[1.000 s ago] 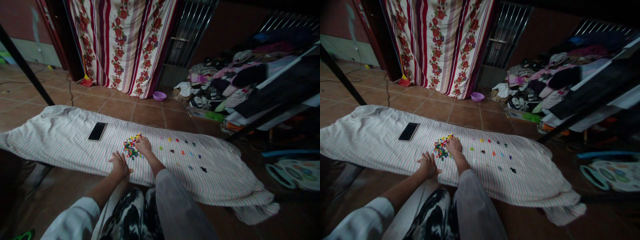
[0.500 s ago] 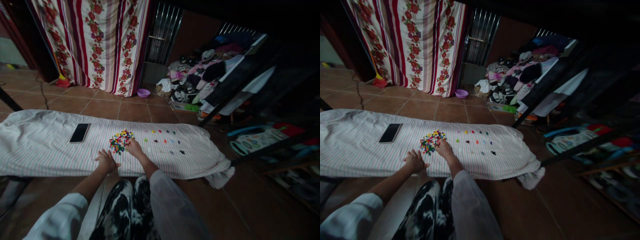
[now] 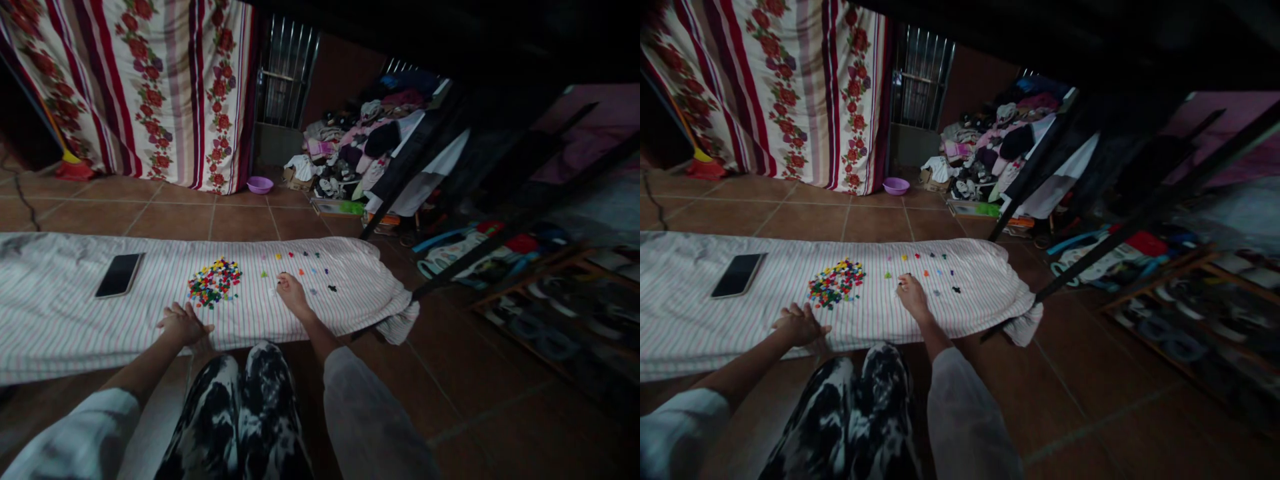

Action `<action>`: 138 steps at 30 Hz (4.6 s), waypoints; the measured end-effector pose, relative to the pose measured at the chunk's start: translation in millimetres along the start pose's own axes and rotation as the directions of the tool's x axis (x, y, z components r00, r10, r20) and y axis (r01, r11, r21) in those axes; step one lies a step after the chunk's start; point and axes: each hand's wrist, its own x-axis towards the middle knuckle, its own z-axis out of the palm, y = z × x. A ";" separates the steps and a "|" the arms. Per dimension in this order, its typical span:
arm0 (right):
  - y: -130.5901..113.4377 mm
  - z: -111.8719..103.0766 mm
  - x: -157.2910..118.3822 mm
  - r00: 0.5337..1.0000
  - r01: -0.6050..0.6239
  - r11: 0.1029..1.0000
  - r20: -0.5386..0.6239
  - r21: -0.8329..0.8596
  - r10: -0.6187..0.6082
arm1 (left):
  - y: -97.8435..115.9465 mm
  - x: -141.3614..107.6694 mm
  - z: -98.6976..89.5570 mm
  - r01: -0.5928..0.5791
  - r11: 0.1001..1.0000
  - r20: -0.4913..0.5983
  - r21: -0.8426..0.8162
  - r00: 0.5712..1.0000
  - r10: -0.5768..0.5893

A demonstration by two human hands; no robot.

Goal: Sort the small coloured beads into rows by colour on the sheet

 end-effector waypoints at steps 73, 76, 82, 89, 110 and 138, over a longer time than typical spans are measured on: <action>134.8 -91.8 4.5 0.933 -0.350 0.838 -0.233 -0.419 0.273 | -2.5 5.1 9.1 -0.051 0.996 -0.045 0.071 0.998 0.054; 136.4 -90.5 5.1 0.931 -0.357 0.826 -0.238 -0.435 0.277 | 0.5 1.3 3.4 -0.029 0.995 0.009 0.099 1.000 0.028; 143.0 -90.9 5.3 0.934 -0.351 0.830 -0.223 -0.432 0.279 | 3.3 -1.6 -1.5 -0.015 0.994 0.027 0.109 1.000 0.012; 154.3 -93.5 4.4 0.957 -0.260 0.893 -0.222 -0.367 0.187 | 1.9 2.5 0.6 -0.010 0.997 0.033 0.078 0.999 0.007; 80.2 -75.4 27.0 0.940 -0.132 0.970 -0.337 -0.204 0.057 | 4.2 0.8 -1.0 0.011 1.000 0.029 -0.004 1.000 -0.011; -93.5 119.7 65.7 0.840 0.395 0.861 0.506 -0.321 -0.196 | 7.5 2.0 5.8 -0.038 0.995 -0.010 0.091 0.999 0.039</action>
